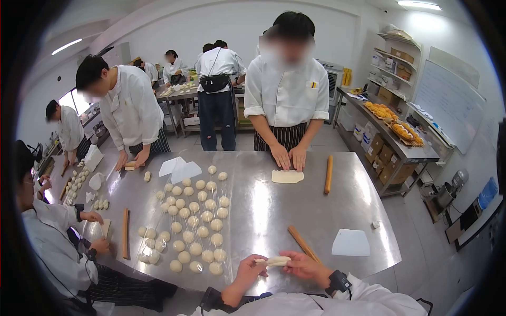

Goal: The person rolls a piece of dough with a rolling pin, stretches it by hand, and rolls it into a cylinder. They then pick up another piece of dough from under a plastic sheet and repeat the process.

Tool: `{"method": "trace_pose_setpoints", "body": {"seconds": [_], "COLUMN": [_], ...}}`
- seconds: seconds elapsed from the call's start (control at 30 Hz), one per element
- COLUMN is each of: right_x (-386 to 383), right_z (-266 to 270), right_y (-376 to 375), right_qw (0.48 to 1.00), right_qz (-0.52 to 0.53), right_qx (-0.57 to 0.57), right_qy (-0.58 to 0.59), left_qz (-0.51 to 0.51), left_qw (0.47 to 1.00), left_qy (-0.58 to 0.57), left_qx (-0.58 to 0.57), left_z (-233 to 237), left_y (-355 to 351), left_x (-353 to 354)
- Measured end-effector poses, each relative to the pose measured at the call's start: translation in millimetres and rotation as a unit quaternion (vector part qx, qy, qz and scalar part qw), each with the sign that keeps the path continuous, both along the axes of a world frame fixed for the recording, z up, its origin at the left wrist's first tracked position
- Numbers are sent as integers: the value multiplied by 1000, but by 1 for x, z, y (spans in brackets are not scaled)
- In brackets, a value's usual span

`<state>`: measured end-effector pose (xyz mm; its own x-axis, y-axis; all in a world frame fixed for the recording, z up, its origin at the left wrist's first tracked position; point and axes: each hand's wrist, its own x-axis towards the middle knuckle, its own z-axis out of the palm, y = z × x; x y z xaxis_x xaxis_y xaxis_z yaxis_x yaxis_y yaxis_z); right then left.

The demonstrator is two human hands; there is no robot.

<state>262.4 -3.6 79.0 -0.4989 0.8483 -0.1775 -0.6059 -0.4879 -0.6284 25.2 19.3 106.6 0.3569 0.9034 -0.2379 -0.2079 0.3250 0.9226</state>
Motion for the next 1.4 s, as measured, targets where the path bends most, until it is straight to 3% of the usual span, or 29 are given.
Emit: {"method": "trace_pose_setpoints", "body": {"seconds": [0.07,0.2,0.27,0.33,0.4,0.43,0.47,0.53,0.57,0.7,0.73,0.8,0.87,0.9,0.93,0.97,1.0,1.03,1.07,1.13,1.17,1.23,1.37,1.4], "right_x": [0,-10,-16,-31,-44,-46,-49,-56,-54,-42,-37,-22,7,25,41,56,70,81,91,107,108,111,132,147], "right_z": [-16,-3,10,25,22,52,44,32,28,22,21,23,21,9,8,10,11,8,3,4,9,2,-20,-23], "right_y": [0,-7,-7,-10,-14,-14,-13,-11,-14,-12,-9,-3,-8,-6,-11,-17,-24,-31,-40,-54,-60,-61,-59,-59], "right_qw": [979,946,901,889,921,807,807,602,586,610,596,577,615,574,577,549,512,514,542,571,591,592,647,684], "right_qz": [-11,-11,6,25,-15,52,54,62,36,21,65,100,-50,-103,-106,-106,-103,-103,-52,7,62,105,83,67], "right_qx": [-44,-67,31,54,217,303,305,430,432,464,495,534,511,499,502,408,307,310,257,201,179,195,205,180], "right_qy": [-200,-317,-432,-453,-323,-505,-504,-670,-685,-642,-628,-609,-599,-641,-636,-722,-796,-793,-798,-796,-784,-775,-730,-704], "left_qz": [-29,-27,-14,-15,-33,-72,-111,-101,-81,-54,-55,-11,62,72,83,86,167,235,237,134,132,-11,45,19], "left_qw": [999,996,996,995,989,978,962,958,957,932,914,933,943,959,970,971,974,904,902,770,770,733,720,721], "left_qy": [29,82,80,-57,-73,-112,-151,-164,-151,-192,-225,-198,-175,-110,-45,-42,149,331,333,529,532,613,617,624], "left_qx": [-28,-26,-26,-83,-121,-160,-197,-212,-232,-301,-333,-301,-277,-251,-223,-221,-44,135,136,332,328,294,314,302], "left_z": [-7,-36,-48,-51,-58,-65,-71,-68,-66,-70,-72,-95,-94,-91,-89,-91,-96,-95,-92,-82,-82,-83,-81,-80], "left_y": [-4,-3,-10,-12,-13,-11,-9,-10,-14,-19,-17,-16,-10,-7,-5,-4,-6,-6,-7,-20,-26,-31,-34,-32], "left_x": [-1,-7,-6,5,13,15,19,25,27,32,34,38,40,39,38,41,45,48,48,45,47,57,69,69]}}
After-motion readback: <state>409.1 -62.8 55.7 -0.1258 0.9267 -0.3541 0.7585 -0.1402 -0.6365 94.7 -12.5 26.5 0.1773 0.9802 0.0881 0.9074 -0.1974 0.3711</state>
